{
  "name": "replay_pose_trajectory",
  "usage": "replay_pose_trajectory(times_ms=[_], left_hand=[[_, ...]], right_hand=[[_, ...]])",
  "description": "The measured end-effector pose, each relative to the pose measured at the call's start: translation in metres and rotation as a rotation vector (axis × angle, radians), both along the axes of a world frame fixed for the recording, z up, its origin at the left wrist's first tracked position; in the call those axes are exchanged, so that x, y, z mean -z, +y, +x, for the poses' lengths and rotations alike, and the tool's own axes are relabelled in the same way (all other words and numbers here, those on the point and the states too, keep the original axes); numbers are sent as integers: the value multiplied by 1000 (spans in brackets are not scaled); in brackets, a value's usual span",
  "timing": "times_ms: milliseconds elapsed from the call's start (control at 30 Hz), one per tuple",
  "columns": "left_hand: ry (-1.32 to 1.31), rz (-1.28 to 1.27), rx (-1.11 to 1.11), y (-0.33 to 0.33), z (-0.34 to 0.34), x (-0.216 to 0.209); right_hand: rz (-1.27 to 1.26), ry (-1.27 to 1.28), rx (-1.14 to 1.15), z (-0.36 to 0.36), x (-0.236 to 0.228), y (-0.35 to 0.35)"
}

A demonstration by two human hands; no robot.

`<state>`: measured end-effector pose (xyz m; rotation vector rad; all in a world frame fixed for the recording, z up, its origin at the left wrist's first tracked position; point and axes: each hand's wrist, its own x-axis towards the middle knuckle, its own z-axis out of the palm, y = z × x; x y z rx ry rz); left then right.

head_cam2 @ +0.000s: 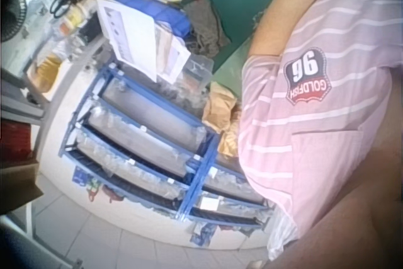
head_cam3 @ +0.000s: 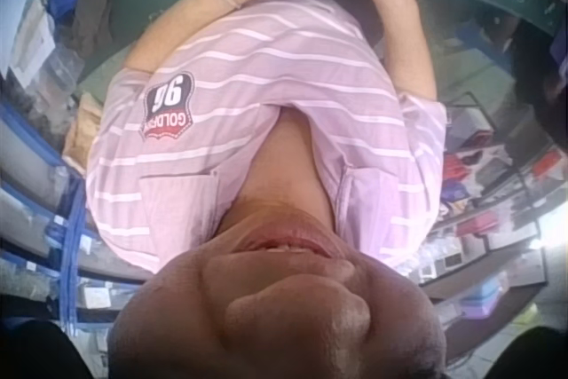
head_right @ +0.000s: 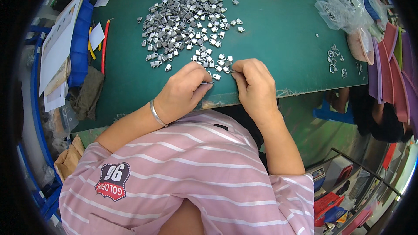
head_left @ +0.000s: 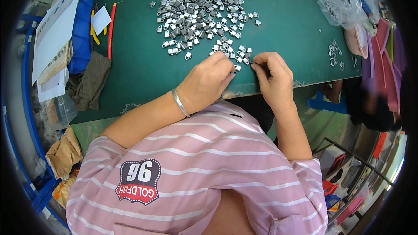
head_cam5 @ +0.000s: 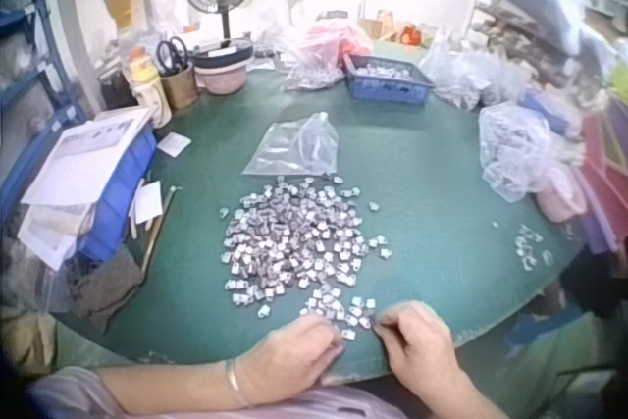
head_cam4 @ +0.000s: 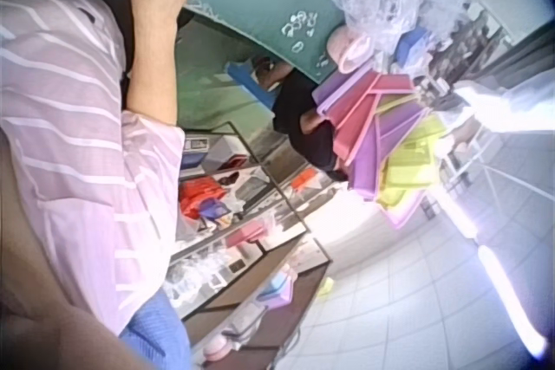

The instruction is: The person picks up small metal components from a pile on a green table, sorts through them, and places several items into clear plastic bags.

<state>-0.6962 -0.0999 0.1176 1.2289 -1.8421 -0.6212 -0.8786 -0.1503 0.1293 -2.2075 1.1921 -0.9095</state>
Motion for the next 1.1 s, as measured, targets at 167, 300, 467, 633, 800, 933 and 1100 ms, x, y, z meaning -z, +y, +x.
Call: replay_pose_trajectory(times_ms=[167,300,467,633,800,933,1100], left_hand=[[28,-50,-15,-1,0,0],[30,-36,-17,0,0,-1],[61,-33,-54,-2,3,0],[105,49,-185,-4,22,-21],[-45,168,15,5,42,-27],[-132,266,116,18,45,-26],[-236,308,140,24,51,-22]], right_hand=[[317,-494,-33,-5,14,13],[304,-609,-121,-5,16,19],[271,-679,-143,1,17,20],[86,-136,-180,-3,-1,15],[-9,-108,-246,15,-4,11],[-32,72,-245,16,2,9],[-132,165,-199,16,-5,11]])
